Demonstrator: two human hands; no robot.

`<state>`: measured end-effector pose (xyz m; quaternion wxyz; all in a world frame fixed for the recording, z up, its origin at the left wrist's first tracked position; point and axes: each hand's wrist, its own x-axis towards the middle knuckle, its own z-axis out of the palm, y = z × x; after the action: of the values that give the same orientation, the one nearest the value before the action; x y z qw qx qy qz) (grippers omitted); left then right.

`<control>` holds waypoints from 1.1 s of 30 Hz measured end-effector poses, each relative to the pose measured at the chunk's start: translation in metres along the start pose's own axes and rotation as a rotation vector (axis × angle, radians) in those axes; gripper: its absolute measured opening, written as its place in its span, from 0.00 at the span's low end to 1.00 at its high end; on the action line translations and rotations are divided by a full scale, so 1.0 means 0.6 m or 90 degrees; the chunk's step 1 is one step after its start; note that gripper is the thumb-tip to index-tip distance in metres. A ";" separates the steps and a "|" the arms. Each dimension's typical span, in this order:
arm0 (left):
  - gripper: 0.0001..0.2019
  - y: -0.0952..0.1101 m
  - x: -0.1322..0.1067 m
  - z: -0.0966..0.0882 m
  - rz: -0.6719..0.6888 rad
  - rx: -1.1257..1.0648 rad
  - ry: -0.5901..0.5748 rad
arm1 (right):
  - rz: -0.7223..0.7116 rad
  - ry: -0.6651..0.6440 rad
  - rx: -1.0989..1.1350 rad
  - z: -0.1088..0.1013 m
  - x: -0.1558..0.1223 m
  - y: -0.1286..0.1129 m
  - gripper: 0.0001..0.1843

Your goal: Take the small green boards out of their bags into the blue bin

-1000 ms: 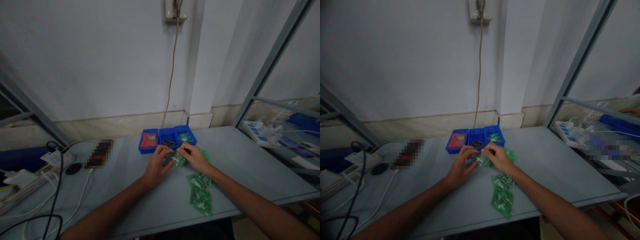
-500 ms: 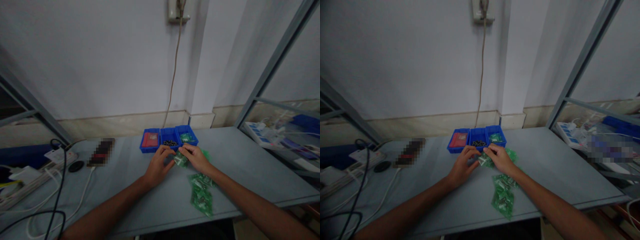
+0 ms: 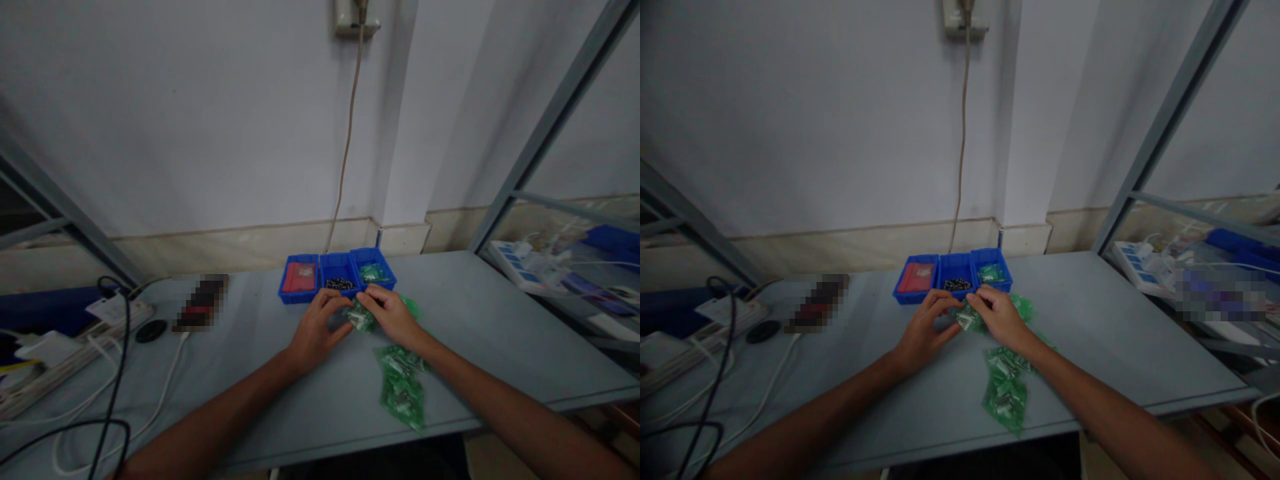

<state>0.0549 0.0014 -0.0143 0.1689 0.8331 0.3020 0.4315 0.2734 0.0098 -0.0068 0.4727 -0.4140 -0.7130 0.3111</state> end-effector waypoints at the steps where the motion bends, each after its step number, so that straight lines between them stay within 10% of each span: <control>1: 0.18 -0.001 -0.001 0.000 0.007 -0.001 -0.002 | 0.008 0.001 -0.005 0.000 0.000 0.001 0.26; 18: 0.11 0.008 -0.005 -0.004 0.046 0.077 -0.009 | 0.033 -0.016 -0.012 0.009 -0.009 0.007 0.27; 33: 0.09 0.007 0.008 -0.001 -0.122 -0.019 0.086 | 0.028 -0.077 0.046 0.012 -0.012 -0.008 0.19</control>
<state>0.0577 0.0012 -0.0087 0.2010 0.7669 0.3846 0.4728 0.2669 0.0008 -0.0083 0.4365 -0.3931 -0.7192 0.3712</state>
